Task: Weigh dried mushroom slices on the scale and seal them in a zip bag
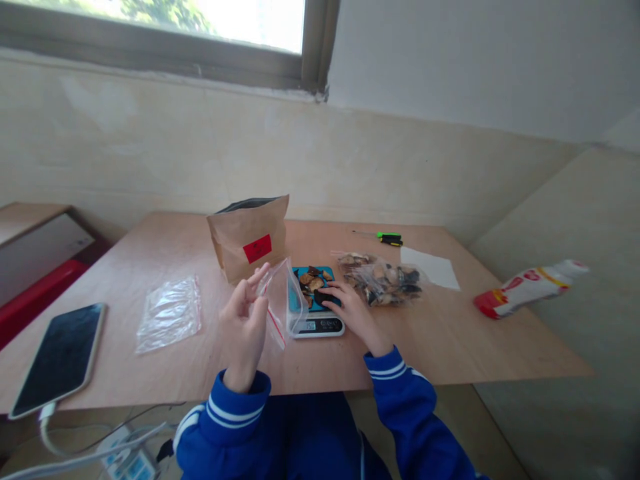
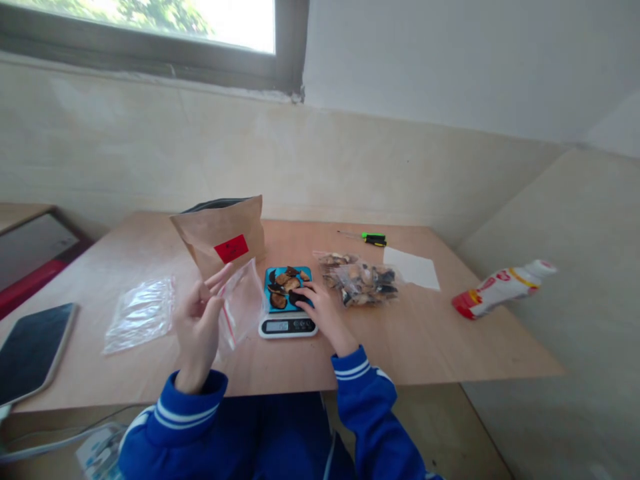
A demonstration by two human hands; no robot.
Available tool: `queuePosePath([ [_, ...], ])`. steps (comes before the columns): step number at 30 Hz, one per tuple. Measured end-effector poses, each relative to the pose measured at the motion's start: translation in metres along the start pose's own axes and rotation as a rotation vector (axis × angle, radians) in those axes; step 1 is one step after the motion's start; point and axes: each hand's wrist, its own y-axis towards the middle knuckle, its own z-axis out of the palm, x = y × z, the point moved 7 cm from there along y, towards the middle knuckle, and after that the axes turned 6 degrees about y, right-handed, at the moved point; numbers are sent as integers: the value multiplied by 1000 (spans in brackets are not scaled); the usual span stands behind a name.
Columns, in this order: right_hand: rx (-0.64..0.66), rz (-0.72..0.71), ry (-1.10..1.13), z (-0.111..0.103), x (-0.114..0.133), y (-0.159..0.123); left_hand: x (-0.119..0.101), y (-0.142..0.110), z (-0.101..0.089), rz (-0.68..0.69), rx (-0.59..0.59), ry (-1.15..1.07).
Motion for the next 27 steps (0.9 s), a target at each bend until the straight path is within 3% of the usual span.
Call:
queuePosePath([
  [4,-113,26,93,-8,-1,-1,16,5,8,-158,1,-25],
  [8,-266,99,269,-20,-3,-2,23,7,5,-170,-44,44],
  [12,-377,92,488,-37,27,6,26,6,11,-158,-21,2],
  [15,-300,-12,453,-46,80,21,26,4,18,-139,4,3],
  [18,-73,-107,326,-40,130,33,23,2,19,-128,-18,60],
  [20,58,-159,315,-33,145,36,22,1,17,-129,-38,48],
  [22,41,-163,351,-33,137,38,23,0,13,-145,-68,-3],
  [25,-156,-51,359,-35,90,37,27,-1,5,-185,-142,-42],
  [27,-123,12,252,-20,61,35,31,-1,1,-198,-181,-50],
])
